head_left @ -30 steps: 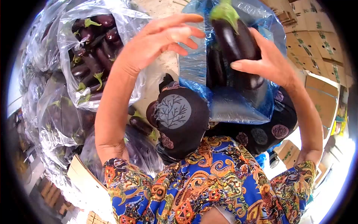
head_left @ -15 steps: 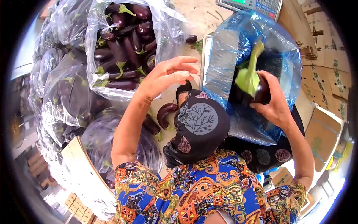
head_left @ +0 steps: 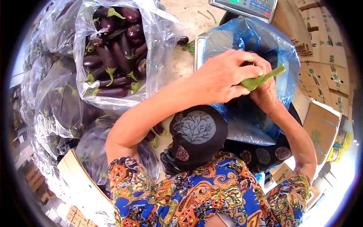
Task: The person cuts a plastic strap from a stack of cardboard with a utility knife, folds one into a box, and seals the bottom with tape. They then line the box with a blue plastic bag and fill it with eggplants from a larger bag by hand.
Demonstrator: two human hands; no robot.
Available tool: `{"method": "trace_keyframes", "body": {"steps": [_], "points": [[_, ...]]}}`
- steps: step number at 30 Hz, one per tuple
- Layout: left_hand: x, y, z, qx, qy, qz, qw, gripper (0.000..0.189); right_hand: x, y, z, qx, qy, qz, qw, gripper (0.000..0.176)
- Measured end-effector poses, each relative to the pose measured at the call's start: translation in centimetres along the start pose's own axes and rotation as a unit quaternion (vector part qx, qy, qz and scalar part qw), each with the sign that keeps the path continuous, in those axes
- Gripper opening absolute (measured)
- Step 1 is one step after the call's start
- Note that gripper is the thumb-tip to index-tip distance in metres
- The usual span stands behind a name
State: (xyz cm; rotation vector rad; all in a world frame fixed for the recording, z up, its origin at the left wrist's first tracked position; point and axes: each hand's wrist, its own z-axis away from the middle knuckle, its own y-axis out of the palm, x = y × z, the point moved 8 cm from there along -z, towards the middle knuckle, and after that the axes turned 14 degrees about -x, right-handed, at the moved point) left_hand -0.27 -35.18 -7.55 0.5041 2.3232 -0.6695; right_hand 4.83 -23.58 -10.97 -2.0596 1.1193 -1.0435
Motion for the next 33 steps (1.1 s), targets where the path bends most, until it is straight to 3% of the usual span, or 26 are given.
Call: {"method": "trace_keyframes", "body": {"steps": [2, 3, 4, 5, 6, 8, 11, 12, 14, 15, 16, 18, 19, 20, 22, 24, 25, 28, 30, 33], "points": [[1.2, 1.2, -0.3, 0.029, -0.019, -0.026, 0.999, 0.039, -1.9, -0.6, -0.2, -0.026, 0.147, -0.017, 0.989, 0.061], [1.4, 1.3, 0.0, 0.006, 0.002, -0.018, 1.0, 0.036, -3.9, -0.2, 1.3, 0.019, 0.239, -0.084, 0.967, 0.056], [1.4, 1.2, 0.2, -0.017, 0.023, -0.014, 0.999, 0.034, -4.8, -0.1, 2.4, 0.086, 0.371, -0.134, 0.915, 0.052], [1.3, 1.2, 0.4, -0.015, 0.014, -0.005, 1.0, 0.032, -6.1, 0.3, 4.1, 0.087, 0.463, -0.242, 0.848, 0.05], [0.6, 1.1, 0.5, -0.015, 0.025, -0.01, 1.0, 0.027, -6.1, 0.2, 5.6, 0.078, 0.596, -0.267, 0.754, 0.044], [-0.6, 2.5, 0.9, 0.016, 0.074, -0.045, 0.996, 0.019, -7.0, 2.0, 7.9, 0.08, 0.669, -0.492, 0.551, 0.038], [-1.1, 4.8, 1.6, 0.118, 0.171, -0.132, 0.969, 0.012, -6.3, 3.8, 6.5, 0.075, 0.68, -0.555, 0.473, 0.031], [-0.8, 5.6, 2.0, 0.159, 0.17, -0.129, 0.964, 0.012, -6.0, 4.3, 5.2, 0.056, 0.68, -0.531, 0.502, 0.037], [-0.2, 6.8, 3.0, 0.243, 0.171, -0.124, 0.947, 0.011, -7.1, 6.5, 6.5, 0.113, 0.7, -0.497, 0.5, 0.038], [0.0, 6.9, 3.1, 0.257, 0.14, -0.082, 0.953, 0.012, -8.7, 7.3, 6.3, 0.069, 0.692, -0.412, 0.589, 0.036], [-0.2, 5.8, 3.1, 0.202, 0.111, -0.003, 0.973, 0.015, -9.1, 7.9, 5.8, 0.063, 0.671, -0.39, 0.628, 0.041], [0.8, 2.8, 2.9, 0.098, 0.015, 0.046, 0.994, 0.018, -9.7, 8.9, 6.4, 0.026, 0.691, -0.334, 0.641, 0.046], [1.7, 0.0, 3.0, 0.004, -0.02, 0.017, 1.0, 0.017, -11.5, 10.6, 7.3, 0.055, 0.639, -0.361, 0.677, 0.056], [2.6, -3.1, 3.6, -0.092, -0.056, -0.012, 0.994, 0.016, -12.8, 12.0, 8.6, 0.044, 0.633, -0.375, 0.676, 0.061], [5.9, -9.6, 7.1, -0.203, -0.242, -0.061, 0.947, 0.015, -11.8, 12.5, 8.5, 0.028, 0.628, -0.358, 0.691, 0.065], [7.1, -14.7, 11.8, -0.247, -0.276, -0.176, 0.912, 0.015, -13.2, 13.4, 11.1, 0.01, 0.666, -0.327, 0.67, 0.067], [7.9, -16.2, 14.5, -0.226, -0.298, -0.218, 0.902, 0.016, -13.9, 13.4, 12.0, -0.002, 0.683, -0.31, 0.661, 0.067], [9.1, -19.1, 21.6, -0.162, -0.316, -0.334, 0.873, 0.018, -13.8, 13.8, 11.6, 0.034, 0.648, -0.295, 0.702, 0.072], [8.0, -20.9, 22.6, -0.15, -0.234, -0.431, 0.858, 0.021, -14.7, 14.1, 10.8, 0.052, 0.574, -0.213, 0.789, 0.073], [8.6, -24.2, 24.0, -0.102, -0.247, -0.53, 0.804, 0.026, -15.7, 14.3, 11.1, 0.082, 0.438, -0.136, 0.885, 0.074]]}}
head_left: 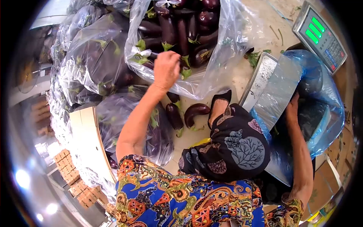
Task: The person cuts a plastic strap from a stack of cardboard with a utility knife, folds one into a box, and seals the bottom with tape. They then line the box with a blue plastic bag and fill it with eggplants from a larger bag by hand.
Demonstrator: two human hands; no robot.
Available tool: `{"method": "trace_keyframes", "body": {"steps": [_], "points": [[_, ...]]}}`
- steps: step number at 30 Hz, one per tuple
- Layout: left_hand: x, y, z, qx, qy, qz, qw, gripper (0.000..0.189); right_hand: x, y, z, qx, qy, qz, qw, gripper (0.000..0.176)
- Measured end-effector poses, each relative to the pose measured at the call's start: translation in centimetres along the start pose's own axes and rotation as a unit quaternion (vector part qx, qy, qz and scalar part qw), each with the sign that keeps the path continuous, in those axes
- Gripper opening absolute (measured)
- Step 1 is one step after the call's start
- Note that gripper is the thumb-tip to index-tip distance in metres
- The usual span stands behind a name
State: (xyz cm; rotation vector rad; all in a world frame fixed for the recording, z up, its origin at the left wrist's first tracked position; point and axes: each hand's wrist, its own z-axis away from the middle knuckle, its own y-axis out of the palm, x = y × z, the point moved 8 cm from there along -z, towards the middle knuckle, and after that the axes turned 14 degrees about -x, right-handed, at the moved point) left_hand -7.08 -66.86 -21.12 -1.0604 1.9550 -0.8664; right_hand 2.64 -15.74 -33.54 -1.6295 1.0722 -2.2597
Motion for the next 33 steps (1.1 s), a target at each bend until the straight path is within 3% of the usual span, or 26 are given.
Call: {"method": "trace_keyframes", "body": {"steps": [1, 4, 5, 7, 10, 13, 15, 16, 17, 18, 19, 21, 23, 25, 26, 28, 29, 30, 31, 32, 33], "points": [[0.9, -0.3, -0.8, 0.007, 0.008, -0.058, 0.998, 0.029, 0.4, 0.0, -0.3, 0.002, -0.058, 0.027, 0.998, 0.075], [6.2, 0.3, -2.0, -0.015, -0.031, -0.111, 0.993, 0.035, -1.4, 0.2, -0.8, 0.03, -0.002, 0.084, 0.996, 0.075], [7.6, 0.6, -2.4, -0.041, -0.02, -0.107, 0.993, 0.039, -1.2, 0.3, -0.9, 0.026, -0.023, 0.072, 0.997, 0.076], [10.4, 2.9, -2.6, 0.042, -0.115, -0.144, 0.982, 0.051, -0.4, 0.6, -0.8, 0.018, -0.065, 0.045, 0.997, 0.076], [12.4, 6.9, -2.2, 0.131, -0.263, -0.135, 0.946, 0.073, 0.2, 0.2, -0.8, 0.05, -0.023, 0.1, 0.993, 0.075], [11.5, 6.7, -2.9, 0.101, -0.356, -0.146, 0.918, 0.076, -1.1, -0.5, -1.0, 0.076, -0.044, 0.191, 0.978, 0.073], [12.9, 7.0, -2.6, 0.053, -0.377, -0.042, 0.924, 0.068, 4.8, -1.9, 1.4, 0.166, 0.005, 0.098, 0.981, 0.071], [11.6, 7.3, -2.8, 0.076, -0.411, 0.146, 0.897, 0.055, 4.5, -3.2, 1.3, 0.157, -0.019, 0.194, 0.968, 0.069], [9.0, 6.2, -2.6, 0.094, -0.468, 0.244, 0.844, 0.042, 8.6, -4.3, 2.0, 0.19, -0.018, 0.186, 0.964, 0.06], [6.9, 6.8, -1.7, 0.12, -0.529, 0.403, 0.738, 0.035, 10.8, -5.9, 1.9, 0.14, -0.126, 0.173, 0.967, 0.049], [5.3, 5.9, -1.2, 0.151, -0.537, 0.42, 0.716, 0.037, 10.8, -6.9, 1.0, 0.166, -0.14, 0.196, 0.956, 0.042], [-0.2, 2.9, -1.1, 0.167, -0.488, 0.444, 0.733, 0.049, 13.5, -9.5, 1.0, 0.143, -0.007, 0.073, 0.987, 0.047], [-5.5, 1.9, -1.1, 0.193, -0.444, 0.523, 0.701, 0.062, 15.8, -10.9, 1.0, 0.137, -0.012, -0.008, 0.99, 0.054], [-10.6, 2.1, -2.0, 0.25, -0.399, 0.535, 0.701, 0.06, 17.7, -10.5, 1.8, 0.152, 0.03, -0.076, 0.985, 0.064], [-14.7, 1.5, -3.7, 0.294, -0.342, 0.509, 0.734, 0.06, 18.9, -9.9, 2.5, 0.158, 0.027, -0.132, 0.978, 0.067], [-21.9, 1.7, -5.8, 0.329, -0.244, 0.574, 0.709, 0.069, 20.7, -8.7, 4.3, 0.175, 0.045, -0.274, 0.945, 0.078], [-25.3, 1.9, -6.4, 0.397, -0.192, 0.574, 0.69, 0.071, 21.3, -8.3, 4.8, 0.165, 0.059, -0.342, 0.923, 0.068], [-28.6, 2.6, -6.7, 0.379, -0.119, 0.595, 0.699, 0.073, 22.0, -8.3, 5.4, 0.158, 0.108, -0.399, 0.897, 0.06], [-30.8, 2.7, -7.3, 0.328, -0.005, 0.566, 0.756, 0.063, 22.3, -8.3, 5.6, 0.152, 0.157, -0.454, 0.864, 0.053], [-32.4, 3.2, -7.5, 0.383, 0.013, 0.521, 0.762, 0.059, 21.3, -9.2, 5.5, 0.118, 0.173, -0.44, 0.873, 0.04], [-33.4, 3.5, -7.6, 0.436, 0.031, 0.474, 0.764, 0.056, 20.3, -9.7, 5.3, 0.123, 0.183, -0.428, 0.876, 0.041]]}}
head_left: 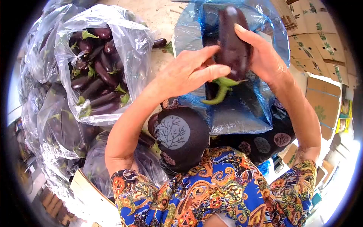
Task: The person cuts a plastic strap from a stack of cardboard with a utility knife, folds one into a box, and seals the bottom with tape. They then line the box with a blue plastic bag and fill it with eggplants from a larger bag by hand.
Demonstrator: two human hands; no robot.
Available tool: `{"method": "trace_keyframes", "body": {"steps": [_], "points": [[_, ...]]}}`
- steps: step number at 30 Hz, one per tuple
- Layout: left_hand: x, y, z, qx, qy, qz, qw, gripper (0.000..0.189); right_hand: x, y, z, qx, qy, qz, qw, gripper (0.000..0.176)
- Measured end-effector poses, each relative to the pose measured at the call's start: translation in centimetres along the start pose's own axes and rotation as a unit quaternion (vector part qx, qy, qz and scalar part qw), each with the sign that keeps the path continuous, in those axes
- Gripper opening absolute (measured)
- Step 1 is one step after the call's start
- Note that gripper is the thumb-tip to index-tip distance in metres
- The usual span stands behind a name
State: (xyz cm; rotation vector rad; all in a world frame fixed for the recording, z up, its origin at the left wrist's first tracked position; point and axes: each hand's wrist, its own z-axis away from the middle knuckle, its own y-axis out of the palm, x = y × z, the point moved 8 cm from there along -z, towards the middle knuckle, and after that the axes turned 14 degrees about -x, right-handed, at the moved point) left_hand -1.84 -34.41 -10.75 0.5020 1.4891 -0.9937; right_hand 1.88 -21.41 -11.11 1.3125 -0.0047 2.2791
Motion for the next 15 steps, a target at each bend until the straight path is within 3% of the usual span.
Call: {"method": "trace_keyframes", "body": {"steps": [2, 3, 6, 7, 8, 10, 12, 13, 14, 15], "points": [[0.5, 0.0, -0.6, -0.008, -0.001, 0.045, 0.999, 0.048, -1.0, -3.1, 0.9, -0.117, 0.058, 0.05, 0.99, 0.041], [1.1, 0.1, -0.6, -0.009, -0.004, 0.069, 0.998, 0.044, -1.0, -3.5, 0.9, -0.09, 0.033, 0.081, 0.992, 0.06], [5.1, -1.3, 0.3, -0.087, -0.071, 0.129, 0.985, 0.039, -4.5, -7.5, -2.2, -0.147, 0.048, 0.222, 0.963, 0.09], [6.3, -1.7, 1.0, -0.101, -0.085, 0.128, 0.983, 0.037, -5.6, -8.0, -2.6, -0.185, 0.062, 0.225, 0.955, 0.113], [7.2, -1.9, 1.7, -0.104, -0.094, 0.127, 0.982, 0.037, -6.4, -7.8, -3.0, -0.198, 0.084, 0.246, 0.945, 0.116], [9.3, -2.1, 3.5, -0.113, -0.115, 0.123, 0.979, 0.037, -7.5, -8.9, -5.4, -0.228, 0.086, 0.419, 0.874, 0.117], [11.4, -2.1, 5.6, -0.126, -0.141, 0.147, 0.971, 0.037, -10.9, -12.1, -10.5, -0.206, 0.003, 0.436, 0.876, 0.115], [11.6, -2.3, 6.5, -0.131, -0.145, 0.135, 0.971, 0.036, -11.6, -12.7, -11.2, -0.232, -0.072, 0.474, 0.847, 0.109], [11.9, -2.7, 7.6, -0.142, -0.151, 0.12, 0.971, 0.035, -12.3, -12.4, -11.3, -0.236, -0.087, 0.451, 0.857, 0.101], [12.4, -2.9, 8.9, -0.155, -0.174, 0.131, 0.964, 0.035, -13.4, -12.9, -11.4, -0.297, -0.141, 0.502, 0.8, 0.093]]}}
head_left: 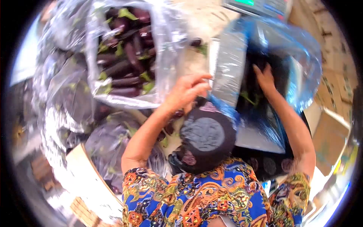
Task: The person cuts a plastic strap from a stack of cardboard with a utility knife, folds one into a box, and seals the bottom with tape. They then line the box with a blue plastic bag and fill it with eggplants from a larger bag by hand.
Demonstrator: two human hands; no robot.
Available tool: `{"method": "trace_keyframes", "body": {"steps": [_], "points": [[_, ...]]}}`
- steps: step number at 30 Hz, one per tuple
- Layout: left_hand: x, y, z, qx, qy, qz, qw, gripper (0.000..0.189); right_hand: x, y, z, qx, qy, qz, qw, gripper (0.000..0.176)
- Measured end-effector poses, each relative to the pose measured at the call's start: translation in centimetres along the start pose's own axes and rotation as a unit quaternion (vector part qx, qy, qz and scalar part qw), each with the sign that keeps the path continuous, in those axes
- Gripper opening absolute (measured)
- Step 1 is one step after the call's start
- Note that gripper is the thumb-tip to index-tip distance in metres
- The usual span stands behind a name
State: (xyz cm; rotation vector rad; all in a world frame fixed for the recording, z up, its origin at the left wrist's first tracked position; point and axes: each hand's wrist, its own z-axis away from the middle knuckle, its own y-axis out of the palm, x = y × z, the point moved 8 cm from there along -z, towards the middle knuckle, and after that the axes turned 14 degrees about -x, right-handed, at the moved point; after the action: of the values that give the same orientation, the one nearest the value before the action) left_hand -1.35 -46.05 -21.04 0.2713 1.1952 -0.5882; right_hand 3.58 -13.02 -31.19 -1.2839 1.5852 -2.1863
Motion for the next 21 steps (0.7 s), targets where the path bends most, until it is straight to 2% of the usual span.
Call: {"method": "trace_keyframes", "body": {"steps": [1, 2, 3, 5, 7, 9, 10, 11, 13, 14, 15, 17, 20, 21], "points": [[0.9, -0.6, 0.6, -0.011, -0.021, 0.013, 1.0, 0.034, -0.7, 0.6, 0.0, -0.027, -0.039, 0.008, 0.999, 0.089], [0.9, -1.3, 1.0, -0.026, 0.023, -0.011, 0.999, 0.034, 0.1, -0.3, 0.8, -0.006, -0.029, -0.016, 0.999, 0.087], [0.8, -2.3, 1.6, -0.051, 0.001, -0.008, 0.999, 0.033, -1.8, 0.1, -0.1, -0.006, -0.029, 0.029, 0.999, 0.087], [1.9, -5.0, 1.3, -0.132, 0.077, -0.045, 0.987, 0.029, -3.8, 0.8, -0.8, 0.005, -0.037, 0.039, 0.999, 0.089], [2.9, -9.3, 0.8, -0.262, 0.082, -0.033, 0.961, 0.024, -3.5, 0.5, -0.8, 0.027, -0.022, 0.032, 0.999, 0.09], [3.6, -14.0, 0.0, -0.36, 0.106, -0.084, 0.923, 0.026, -4.1, 0.6, -1.2, 0.037, -0.052, 0.02, 0.998, 0.091], [4.4, -16.6, -0.5, -0.426, 0.123, -0.121, 0.888, 0.028, -4.4, 0.6, -1.2, 0.04, -0.067, 0.014, 0.997, 0.092], [5.2, -19.2, -0.9, -0.489, 0.137, -0.154, 0.848, 0.03, -4.2, 0.5, -0.9, 0.067, -0.047, 0.024, 0.996, 0.092], [6.7, -23.1, -1.8, -0.557, 0.097, -0.214, 0.797, 0.035, -2.7, -1.4, 0.9, 0.117, -0.004, 0.044, 0.992, 0.093], [8.3, -24.7, -2.8, -0.561, 0.103, -0.262, 0.778, 0.041, -2.1, -2.2, 2.0, 0.15, 0.005, 0.063, 0.987, 0.094], [10.4, -26.4, -4.1, -0.554, 0.06, -0.304, 0.773, 0.052, -1.4, -3.0, 3.0, 0.182, 0.014, 0.084, 0.98, 0.095], [12.6, -27.6, -5.7, -0.556, 0.022, -0.376, 0.741, 0.056, -1.8, -3.4, 3.8, 0.215, 0.022, 0.099, 0.971, 0.096], [14.1, -28.7, -7.2, -0.536, -0.06, -0.407, 0.737, 0.054, -2.5, -3.7, 4.1, 0.22, 0.026, 0.07, 0.973, 0.097], [14.9, -29.7, -7.7, -0.521, -0.107, -0.381, 0.756, 0.059, -2.3, -3.6, 4.1, 0.221, 0.031, 0.049, 0.973, 0.096]]}}
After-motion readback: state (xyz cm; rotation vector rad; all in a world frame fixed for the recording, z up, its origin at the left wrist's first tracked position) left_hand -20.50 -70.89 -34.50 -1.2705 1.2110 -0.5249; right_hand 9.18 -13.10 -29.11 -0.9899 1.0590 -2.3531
